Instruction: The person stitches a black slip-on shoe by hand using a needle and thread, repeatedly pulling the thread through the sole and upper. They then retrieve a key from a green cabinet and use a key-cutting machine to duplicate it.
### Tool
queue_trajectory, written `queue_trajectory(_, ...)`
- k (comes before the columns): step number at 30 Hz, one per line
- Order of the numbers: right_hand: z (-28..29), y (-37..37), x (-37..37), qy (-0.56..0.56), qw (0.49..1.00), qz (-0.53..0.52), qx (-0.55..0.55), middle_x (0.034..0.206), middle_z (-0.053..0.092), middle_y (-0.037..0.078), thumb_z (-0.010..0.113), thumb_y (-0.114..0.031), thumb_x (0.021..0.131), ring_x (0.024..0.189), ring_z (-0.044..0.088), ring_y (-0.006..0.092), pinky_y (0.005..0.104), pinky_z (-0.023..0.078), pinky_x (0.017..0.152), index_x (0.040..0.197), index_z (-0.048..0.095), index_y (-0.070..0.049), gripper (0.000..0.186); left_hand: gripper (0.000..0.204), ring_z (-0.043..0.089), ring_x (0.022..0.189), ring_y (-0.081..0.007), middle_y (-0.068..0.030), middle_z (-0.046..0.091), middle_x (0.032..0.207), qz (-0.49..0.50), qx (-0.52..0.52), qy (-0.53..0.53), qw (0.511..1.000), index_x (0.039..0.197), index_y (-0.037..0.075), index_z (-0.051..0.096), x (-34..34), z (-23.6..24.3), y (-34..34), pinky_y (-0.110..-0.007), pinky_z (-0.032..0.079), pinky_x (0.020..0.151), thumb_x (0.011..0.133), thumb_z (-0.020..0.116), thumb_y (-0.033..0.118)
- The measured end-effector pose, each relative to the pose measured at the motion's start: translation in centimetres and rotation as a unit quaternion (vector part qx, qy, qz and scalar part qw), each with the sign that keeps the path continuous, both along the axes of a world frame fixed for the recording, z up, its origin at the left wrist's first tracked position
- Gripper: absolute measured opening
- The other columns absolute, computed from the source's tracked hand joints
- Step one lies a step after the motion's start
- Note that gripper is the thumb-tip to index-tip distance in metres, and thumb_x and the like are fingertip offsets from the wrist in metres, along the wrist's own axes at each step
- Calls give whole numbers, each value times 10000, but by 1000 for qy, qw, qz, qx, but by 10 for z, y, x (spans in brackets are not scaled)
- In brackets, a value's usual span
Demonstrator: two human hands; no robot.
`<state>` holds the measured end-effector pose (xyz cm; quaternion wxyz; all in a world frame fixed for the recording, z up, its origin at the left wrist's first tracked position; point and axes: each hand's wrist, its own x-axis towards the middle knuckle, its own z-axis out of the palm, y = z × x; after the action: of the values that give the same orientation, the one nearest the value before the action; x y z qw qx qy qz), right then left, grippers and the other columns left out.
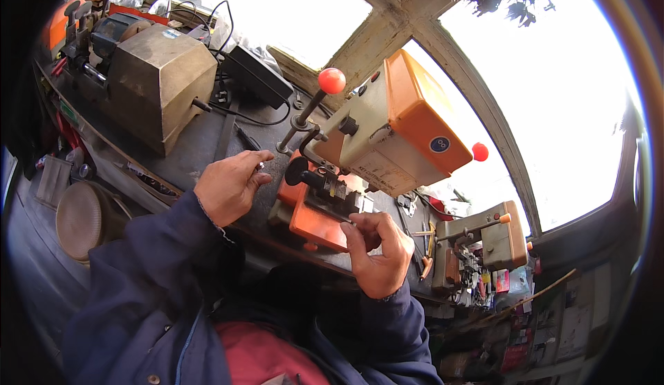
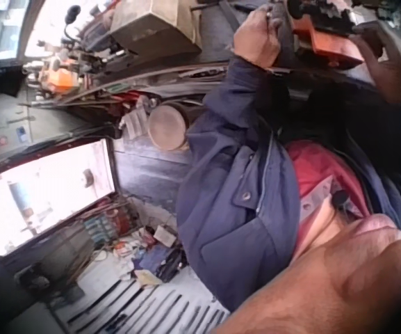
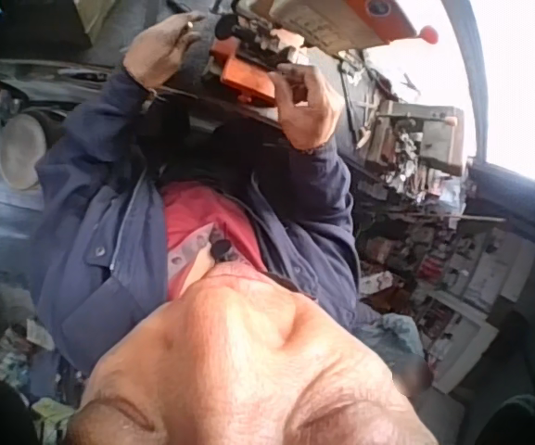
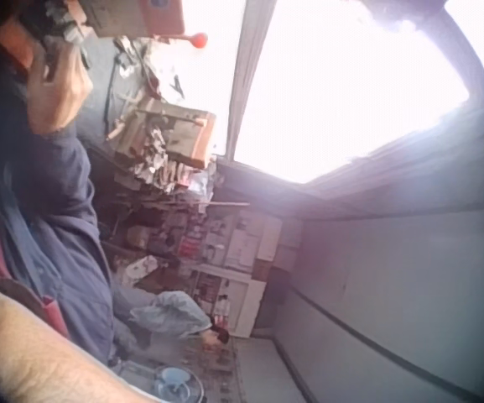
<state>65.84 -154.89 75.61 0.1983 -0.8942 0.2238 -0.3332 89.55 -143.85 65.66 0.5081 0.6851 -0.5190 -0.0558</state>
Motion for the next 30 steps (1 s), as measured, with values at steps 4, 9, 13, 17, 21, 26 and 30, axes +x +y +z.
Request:
queue_trajectory(4, -10, 14, -20, -22, 999, 36, 10, 769, 699, 101, 789, 40, 831, 544, 629, 157, 267, 492, 532, 920, 690, 13, 136, 429, 638, 1061, -351, -145, 665, 1095, 25, 78, -121, 989, 1344, 7, 596, 6, -6, -15, -448, 555, 829, 973, 666, 209)
queue_trajectory(9, -26, 30, -25, -4, 992, 110, 67, 810, 698, 105, 779, 46, 832, 566, 649, 193, 288, 514, 559, 954, 696, 8, 153, 464, 574, 1195, -377, -173, 641, 1253, 15, 31, -141, 989, 1410, 4, 553, 14, -14, -19, -431, 504, 983, 973, 644, 132)
queue_trajectory(13, -40, 38, -18, 6, 983, 156, 98, 831, 688, 98, 784, 18, 840, 617, 663, 208, 302, 527, 586, 996, 702, 3, 177, 476, 501, 1331, -402, -192, 592, 1398, -9, 9, -158, 987, 1461, -5, 519, 23, -18, -18, -432, 374, 1162, 1009, 601, 116)
queue_trajectory(17, -50, 46, -13, 7, 975, 167, 146, 830, 678, 92, 779, 18, 841, 621, 660, 216, 306, 530, 589, 1028, 712, 0, 200, 425, 537, 1324, -328, -174, 604, 1413, 4, -69, -65, 995, 1437, -15, 557, 26, -2, -9, -415, 348, 1166, 1092, 493, 225)
queue_trajectory(21, -58, 58, -2, -60, 946, 180, 264, 981, 693, 118, 748, -1, 906, 746, 688, 169, 293, 555, 643, 1139, 680, 28, 245, 609, 579, 1248, -197, -142, 660, 1324, 18, -201, 148, 968, 1378, -12, 628, 4, 29, 27, -345, 382, 1034, 1137, 310, 449)
queue_trajectory(26, -69, 73, 11, -70, 753, 286, 588, 1252, 671, 102, 672, -147, 1036, 1150, 638, 150, 344, 483, 1057, 1380, 484, 15, 424, 770, 501, 1351, -312, -228, 601, 1372, -99, -179, 193, 960, 1326, -43, 640, -71, 35, 58, -426, 329, 1172, 1106, 262, 590)
queue_trajectory(30, -74, 78, 7, -93, 726, 261, 629, 1080, 655, 35, 694, -70, 1008, 947, 611, 56, 238, 523, 811, 1266, 551, 13, 306, 636, 557, 1282, -303, -199, 656, 1276, -124, -143, 221, 957, 1302, -43, 667, -85, 28, 57, -410, 395, 1116, 1130, 327, 465)
